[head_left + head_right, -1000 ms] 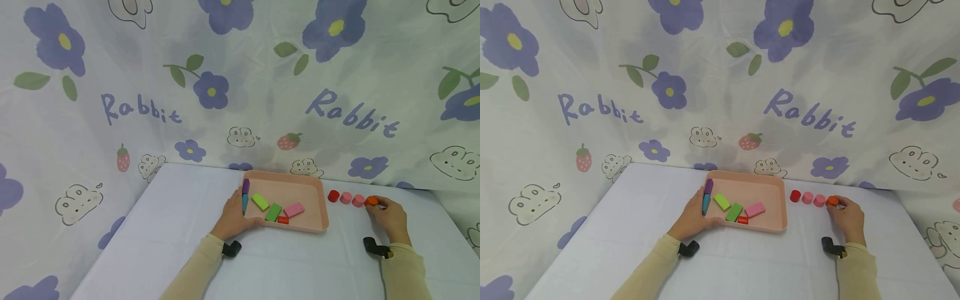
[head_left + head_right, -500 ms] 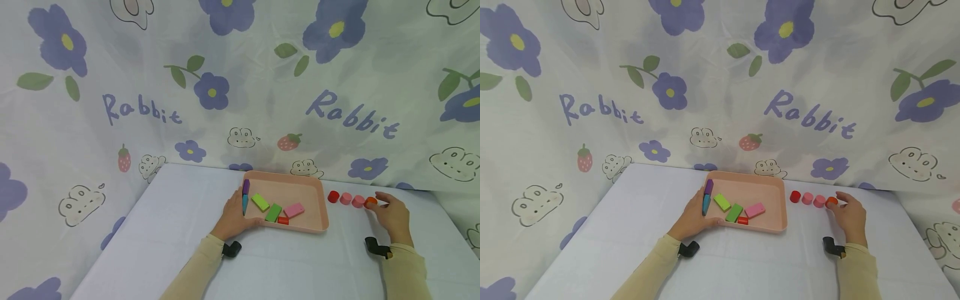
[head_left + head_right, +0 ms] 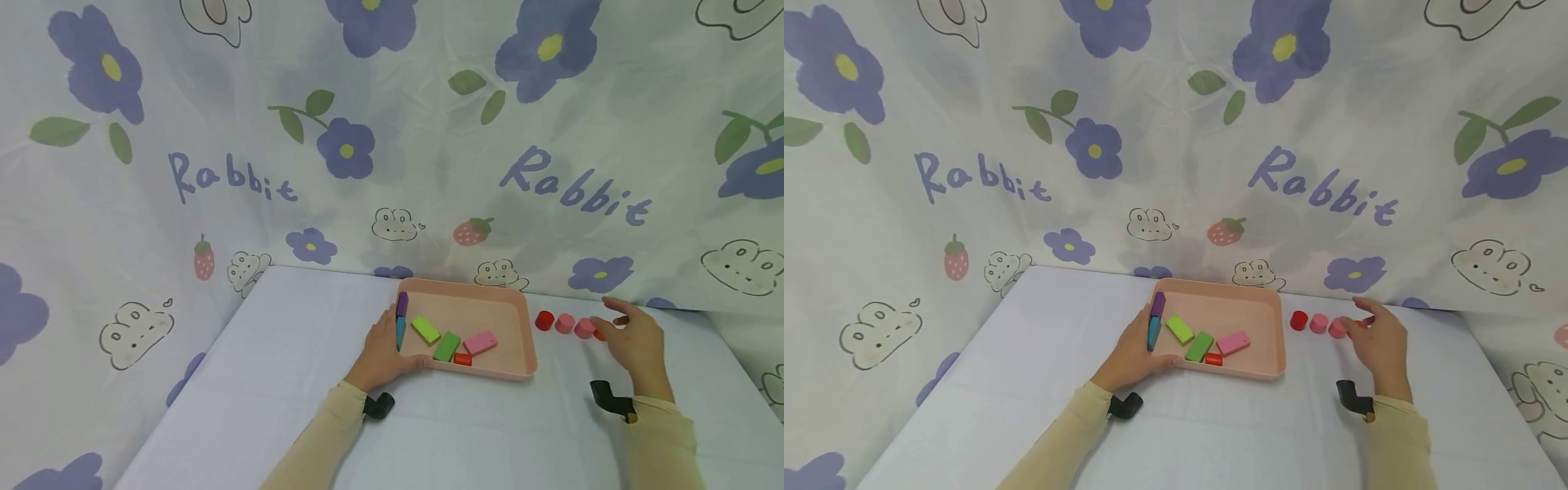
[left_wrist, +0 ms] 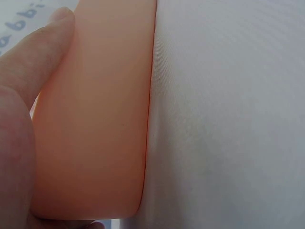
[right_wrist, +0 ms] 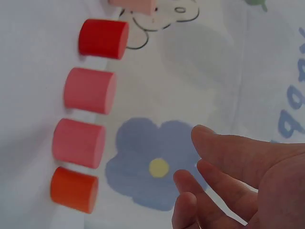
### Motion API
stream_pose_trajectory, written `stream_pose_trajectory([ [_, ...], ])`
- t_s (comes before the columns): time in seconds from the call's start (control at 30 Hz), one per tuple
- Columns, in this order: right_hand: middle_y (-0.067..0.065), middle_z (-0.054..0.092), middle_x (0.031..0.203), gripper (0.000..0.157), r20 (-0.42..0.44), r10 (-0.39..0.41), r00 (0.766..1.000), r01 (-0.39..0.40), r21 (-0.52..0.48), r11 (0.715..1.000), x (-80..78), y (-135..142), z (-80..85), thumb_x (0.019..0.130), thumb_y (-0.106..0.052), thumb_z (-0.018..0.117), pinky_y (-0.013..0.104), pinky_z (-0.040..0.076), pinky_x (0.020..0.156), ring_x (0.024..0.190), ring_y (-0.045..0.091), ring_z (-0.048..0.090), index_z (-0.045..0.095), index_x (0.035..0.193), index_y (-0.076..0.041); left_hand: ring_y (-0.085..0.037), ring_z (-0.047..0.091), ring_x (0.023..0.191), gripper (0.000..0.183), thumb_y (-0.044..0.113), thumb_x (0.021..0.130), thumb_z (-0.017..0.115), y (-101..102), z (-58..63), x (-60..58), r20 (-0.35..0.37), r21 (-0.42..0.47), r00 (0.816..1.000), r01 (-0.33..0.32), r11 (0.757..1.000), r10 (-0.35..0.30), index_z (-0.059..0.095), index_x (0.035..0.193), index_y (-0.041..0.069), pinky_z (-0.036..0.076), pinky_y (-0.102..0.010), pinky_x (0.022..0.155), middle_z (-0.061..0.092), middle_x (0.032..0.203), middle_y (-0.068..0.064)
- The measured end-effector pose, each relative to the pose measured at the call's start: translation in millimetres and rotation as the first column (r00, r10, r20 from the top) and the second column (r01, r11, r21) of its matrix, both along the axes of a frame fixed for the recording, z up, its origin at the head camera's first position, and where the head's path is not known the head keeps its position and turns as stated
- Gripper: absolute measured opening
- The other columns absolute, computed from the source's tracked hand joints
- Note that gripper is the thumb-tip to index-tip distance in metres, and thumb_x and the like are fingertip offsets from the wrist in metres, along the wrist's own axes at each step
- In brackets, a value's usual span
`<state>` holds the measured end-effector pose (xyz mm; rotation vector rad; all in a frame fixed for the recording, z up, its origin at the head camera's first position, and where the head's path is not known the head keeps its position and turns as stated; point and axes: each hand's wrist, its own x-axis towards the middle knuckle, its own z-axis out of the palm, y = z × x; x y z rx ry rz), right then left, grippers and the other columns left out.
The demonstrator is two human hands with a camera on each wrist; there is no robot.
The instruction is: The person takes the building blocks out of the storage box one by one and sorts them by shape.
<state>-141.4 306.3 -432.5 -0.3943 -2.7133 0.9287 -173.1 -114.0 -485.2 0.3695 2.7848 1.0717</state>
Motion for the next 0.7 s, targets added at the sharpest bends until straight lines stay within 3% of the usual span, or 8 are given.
stream_pose_trajectory([
  [0.43,0.030,0.058,0.129,0.053,-0.045,0.084,0.995,-0.084,0.001,0.996,0.6,-38.7,11.8,0.096,-0.024,0.068,0.032,0.046,0.061,0.099,0.041,0.055,0.054,0.140,0.002,-0.035,0.011,0.153,0.129,0.065,0.075,0.078,0.2,-0.1,-0.2,0.002,-0.002,1.000,-0.007,1.000,0.007,0.003,0.162,0.005,0.009,-0.055,0.122,0.011,0.167,-0.018],
  [0.7,0.026,0.062,0.105,0.048,-0.097,0.145,0.985,-0.145,0.012,0.989,0.8,-58.4,11.1,0.093,-0.021,0.070,0.031,0.044,0.055,0.081,0.030,0.053,0.059,0.135,0.000,-0.034,0.010,0.153,0.129,0.065,0.075,0.078,-0.7,-0.4,-0.1,-0.002,-0.001,1.000,-0.001,1.000,0.001,0.003,0.162,0.005,0.008,-0.054,0.123,0.011,0.167,-0.018],
])
